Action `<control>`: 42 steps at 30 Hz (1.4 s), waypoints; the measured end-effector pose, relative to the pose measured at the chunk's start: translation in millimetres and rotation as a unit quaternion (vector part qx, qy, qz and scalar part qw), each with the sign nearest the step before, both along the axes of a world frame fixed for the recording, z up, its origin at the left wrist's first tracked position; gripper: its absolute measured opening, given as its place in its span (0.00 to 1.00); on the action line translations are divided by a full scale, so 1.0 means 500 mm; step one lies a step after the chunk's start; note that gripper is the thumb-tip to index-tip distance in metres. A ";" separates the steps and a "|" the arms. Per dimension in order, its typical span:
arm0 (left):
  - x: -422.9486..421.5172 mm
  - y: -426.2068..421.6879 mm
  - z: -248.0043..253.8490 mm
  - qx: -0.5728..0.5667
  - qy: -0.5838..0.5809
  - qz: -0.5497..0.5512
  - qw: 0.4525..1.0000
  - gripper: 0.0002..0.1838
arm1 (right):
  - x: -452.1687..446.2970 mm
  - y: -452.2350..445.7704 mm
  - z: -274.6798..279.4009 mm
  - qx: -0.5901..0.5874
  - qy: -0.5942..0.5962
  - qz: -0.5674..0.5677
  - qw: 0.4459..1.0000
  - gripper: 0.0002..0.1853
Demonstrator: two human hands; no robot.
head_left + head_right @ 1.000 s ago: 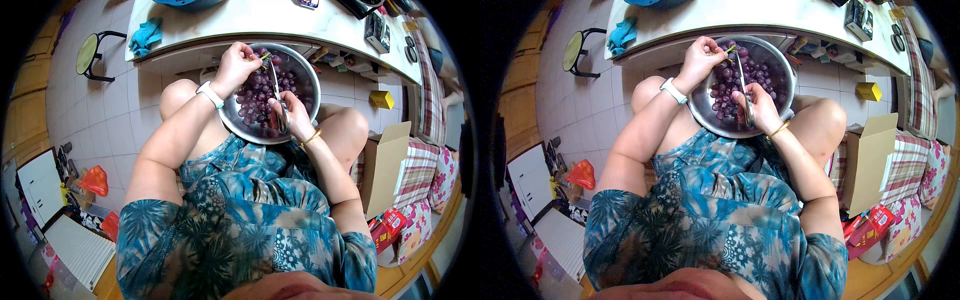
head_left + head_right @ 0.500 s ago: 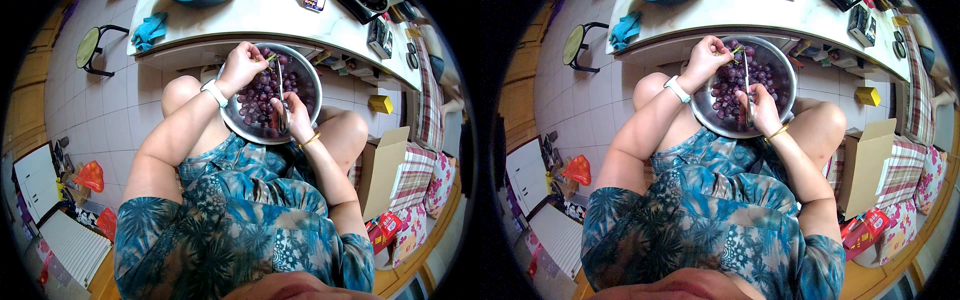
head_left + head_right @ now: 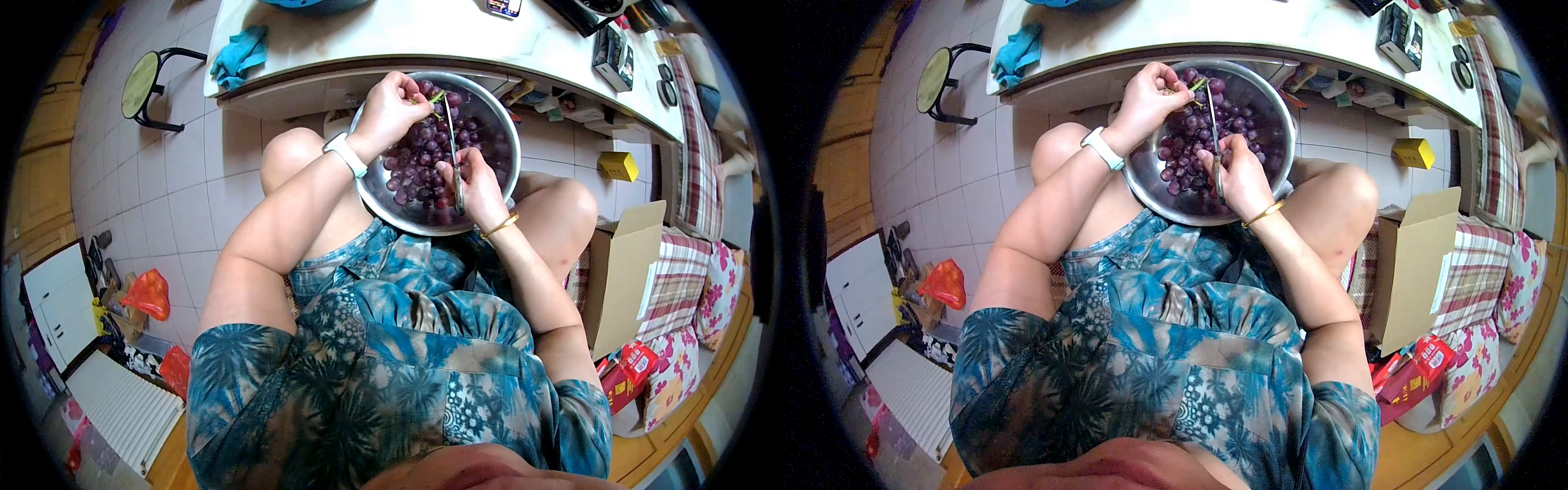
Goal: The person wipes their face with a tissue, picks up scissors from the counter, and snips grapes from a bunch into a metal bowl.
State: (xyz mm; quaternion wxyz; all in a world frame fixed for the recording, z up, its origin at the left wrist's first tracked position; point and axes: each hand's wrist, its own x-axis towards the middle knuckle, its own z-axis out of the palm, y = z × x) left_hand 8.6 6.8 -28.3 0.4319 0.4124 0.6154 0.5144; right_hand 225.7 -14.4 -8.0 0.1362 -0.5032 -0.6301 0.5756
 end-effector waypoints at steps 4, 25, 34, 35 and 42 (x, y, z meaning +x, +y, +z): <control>0.001 -0.002 0.005 -0.006 0.004 0.000 1.000 0.16 | 0.007 0.000 -0.029 0.117 -0.033 0.021 0.992 0.19; 0.006 -0.012 0.014 -0.051 0.051 -0.032 0.997 0.15 | -0.011 -0.049 -0.006 -0.159 0.103 -0.057 0.980 0.15; 0.010 -0.011 0.021 -0.041 0.059 -0.046 0.996 0.14 | -0.010 -0.054 0.009 -0.170 0.099 -0.057 0.979 0.14; 0.011 -0.012 0.022 -0.038 0.054 -0.047 0.997 0.14 | -0.009 -0.057 -0.001 -0.175 0.111 -0.058 0.977 0.13; 0.011 -0.014 0.024 -0.040 0.033 -0.055 0.997 0.13 | -0.004 -0.061 -0.004 -0.192 0.141 -0.070 0.969 0.15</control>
